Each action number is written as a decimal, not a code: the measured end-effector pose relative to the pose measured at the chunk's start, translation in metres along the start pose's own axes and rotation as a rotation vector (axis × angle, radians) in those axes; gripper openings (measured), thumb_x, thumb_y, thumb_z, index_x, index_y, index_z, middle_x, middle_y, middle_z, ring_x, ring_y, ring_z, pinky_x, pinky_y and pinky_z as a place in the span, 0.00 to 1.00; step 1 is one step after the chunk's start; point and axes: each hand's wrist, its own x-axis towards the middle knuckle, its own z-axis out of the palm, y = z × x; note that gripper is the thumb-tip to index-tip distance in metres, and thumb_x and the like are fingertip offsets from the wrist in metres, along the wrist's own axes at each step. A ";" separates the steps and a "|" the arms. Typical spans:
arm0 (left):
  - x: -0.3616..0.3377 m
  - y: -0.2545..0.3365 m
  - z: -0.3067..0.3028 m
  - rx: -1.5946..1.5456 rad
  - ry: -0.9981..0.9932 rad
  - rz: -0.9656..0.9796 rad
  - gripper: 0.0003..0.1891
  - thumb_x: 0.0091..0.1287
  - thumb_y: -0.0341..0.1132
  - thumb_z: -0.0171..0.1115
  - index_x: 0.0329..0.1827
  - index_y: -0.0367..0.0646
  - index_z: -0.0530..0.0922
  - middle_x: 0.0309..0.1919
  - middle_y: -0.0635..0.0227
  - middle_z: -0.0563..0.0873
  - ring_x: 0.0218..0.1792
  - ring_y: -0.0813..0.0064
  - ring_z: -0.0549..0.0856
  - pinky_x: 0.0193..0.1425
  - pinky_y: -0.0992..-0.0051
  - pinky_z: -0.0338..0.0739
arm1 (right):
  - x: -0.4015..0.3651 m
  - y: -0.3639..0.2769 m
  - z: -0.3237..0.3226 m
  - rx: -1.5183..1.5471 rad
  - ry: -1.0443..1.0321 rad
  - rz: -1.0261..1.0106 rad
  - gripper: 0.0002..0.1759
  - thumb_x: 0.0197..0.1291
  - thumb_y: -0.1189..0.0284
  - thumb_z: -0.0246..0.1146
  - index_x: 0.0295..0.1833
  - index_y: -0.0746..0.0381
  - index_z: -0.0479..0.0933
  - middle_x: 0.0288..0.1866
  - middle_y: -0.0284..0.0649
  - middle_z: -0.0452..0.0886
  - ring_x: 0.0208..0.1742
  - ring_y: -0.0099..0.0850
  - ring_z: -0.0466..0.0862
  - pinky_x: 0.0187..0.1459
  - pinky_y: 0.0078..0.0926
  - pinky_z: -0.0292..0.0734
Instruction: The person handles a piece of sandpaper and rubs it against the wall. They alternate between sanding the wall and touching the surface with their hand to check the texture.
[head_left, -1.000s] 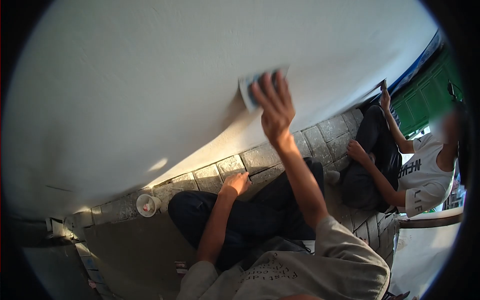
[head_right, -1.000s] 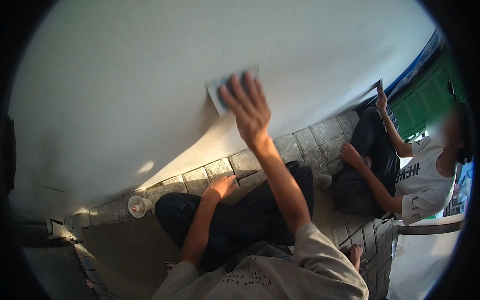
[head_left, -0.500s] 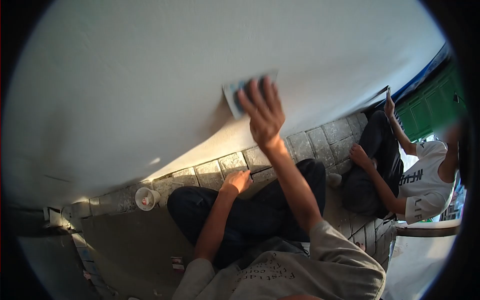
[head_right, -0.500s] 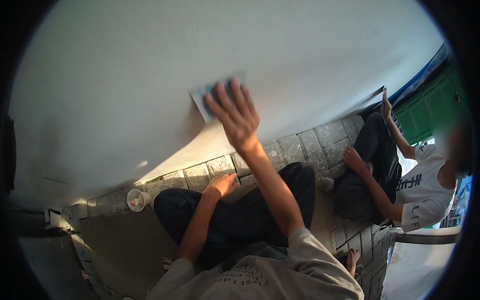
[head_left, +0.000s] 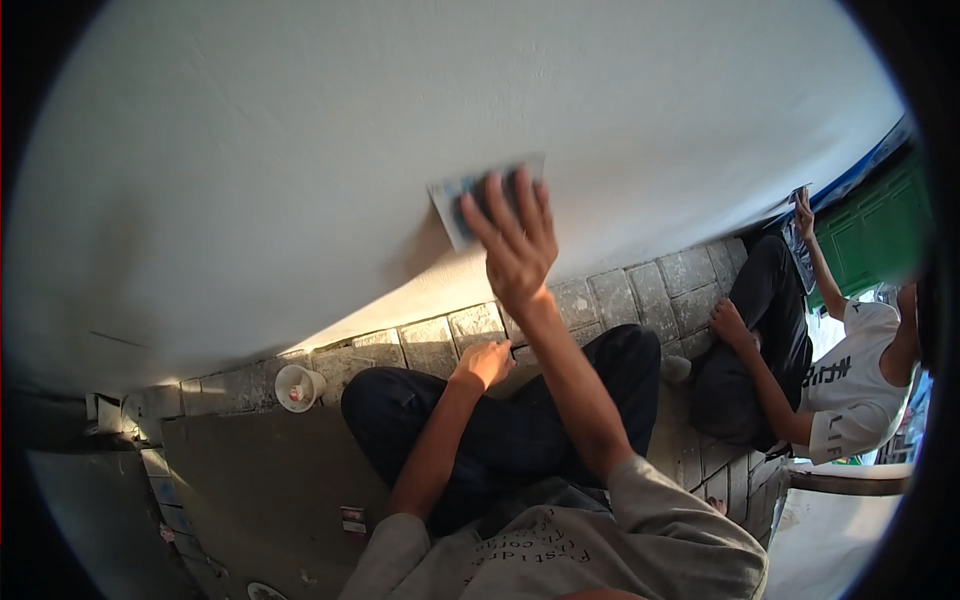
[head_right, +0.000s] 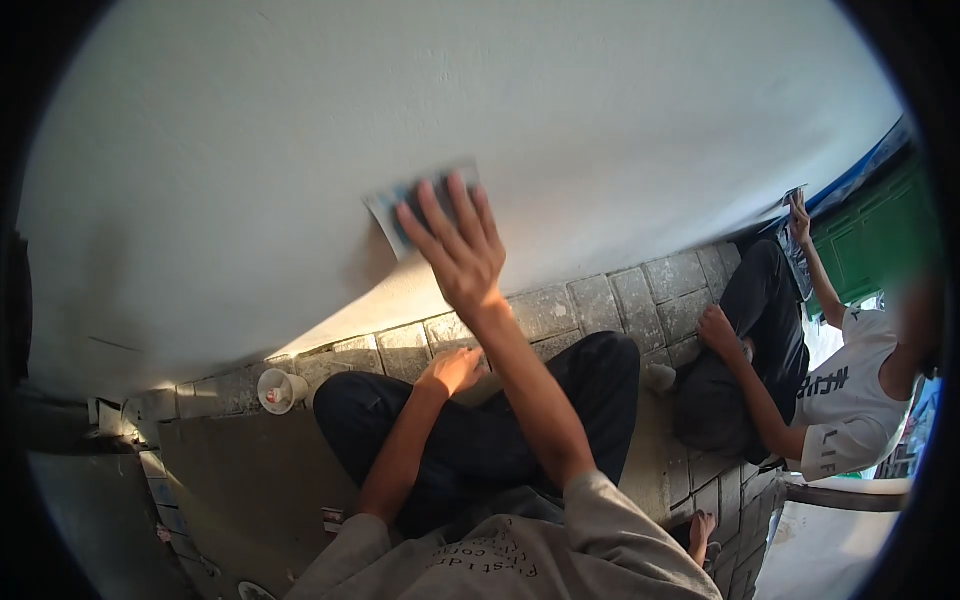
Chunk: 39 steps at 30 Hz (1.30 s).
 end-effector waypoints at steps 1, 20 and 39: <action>-0.003 0.000 0.001 -0.003 -0.008 -0.003 0.15 0.71 0.43 0.61 0.51 0.42 0.79 0.40 0.51 0.89 0.45 0.52 0.89 0.49 0.56 0.83 | 0.028 0.001 -0.001 0.009 0.069 -0.020 0.18 0.66 0.70 0.61 0.59 0.45 0.86 0.67 0.35 0.83 0.72 0.45 0.77 0.74 0.47 0.67; 0.002 -0.006 0.012 -0.045 -0.003 0.001 0.14 0.68 0.44 0.63 0.46 0.41 0.80 0.37 0.52 0.89 0.42 0.52 0.90 0.46 0.56 0.84 | 0.158 -0.027 0.001 0.084 0.319 -0.167 0.22 0.59 0.72 0.62 0.60 0.51 0.85 0.68 0.39 0.81 0.72 0.50 0.76 0.70 0.52 0.71; 0.014 -0.022 0.047 -0.101 0.063 0.001 0.15 0.68 0.44 0.65 0.48 0.41 0.83 0.35 0.54 0.90 0.41 0.54 0.90 0.45 0.57 0.85 | 0.179 -0.066 0.000 0.228 0.214 -0.172 0.20 0.60 0.74 0.61 0.58 0.54 0.85 0.65 0.38 0.83 0.72 0.48 0.76 0.69 0.48 0.73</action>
